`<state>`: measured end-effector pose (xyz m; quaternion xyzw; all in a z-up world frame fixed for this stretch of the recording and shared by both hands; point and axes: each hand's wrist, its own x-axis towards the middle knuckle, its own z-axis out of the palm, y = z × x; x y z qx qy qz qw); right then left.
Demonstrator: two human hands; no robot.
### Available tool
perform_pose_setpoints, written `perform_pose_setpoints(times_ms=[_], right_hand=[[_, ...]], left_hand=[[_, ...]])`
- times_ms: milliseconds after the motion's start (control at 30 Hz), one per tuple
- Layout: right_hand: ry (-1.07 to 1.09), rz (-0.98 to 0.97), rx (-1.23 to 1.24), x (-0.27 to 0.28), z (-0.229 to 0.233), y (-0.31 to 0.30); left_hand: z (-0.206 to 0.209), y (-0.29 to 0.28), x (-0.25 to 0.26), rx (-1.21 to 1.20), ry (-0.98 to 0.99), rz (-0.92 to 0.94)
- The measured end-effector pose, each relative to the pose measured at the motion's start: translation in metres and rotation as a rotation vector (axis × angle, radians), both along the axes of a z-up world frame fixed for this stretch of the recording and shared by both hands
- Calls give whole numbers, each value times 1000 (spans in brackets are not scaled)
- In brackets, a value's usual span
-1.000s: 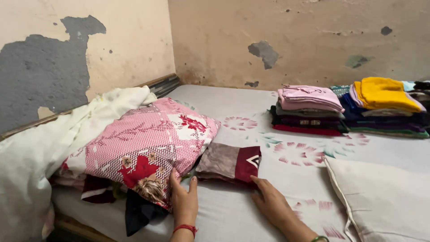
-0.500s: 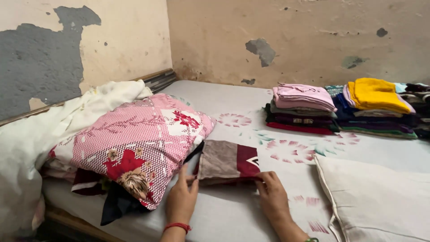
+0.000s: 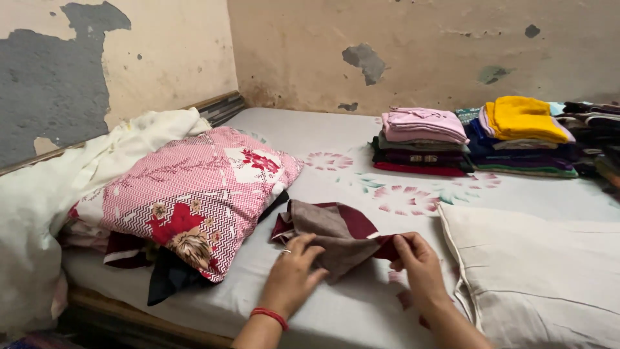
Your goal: The person places a pillow inside a patterned pillowcase, then folds the excess fabric over the pillow to create a neat, compact bundle. The person smooths and adjusts the folded edges to ensure a tidy appearance.
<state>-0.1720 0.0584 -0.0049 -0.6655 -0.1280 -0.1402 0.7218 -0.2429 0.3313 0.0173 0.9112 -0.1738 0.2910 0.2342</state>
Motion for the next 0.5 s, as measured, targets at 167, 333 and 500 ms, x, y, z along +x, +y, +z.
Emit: perform_pose_setpoints(times_ms=[167,333,500], right_hand=[[59,-46,51,-8,0,-36],[58,-208,-56,-20,-10,-70],[99,-212,-210,-26,-28,-77]], left_hand=[[-3,-37,-9,15,148,-270],[-22,-63,-5,64,151,-210],[-20,-87,-5,-7,88,-123]])
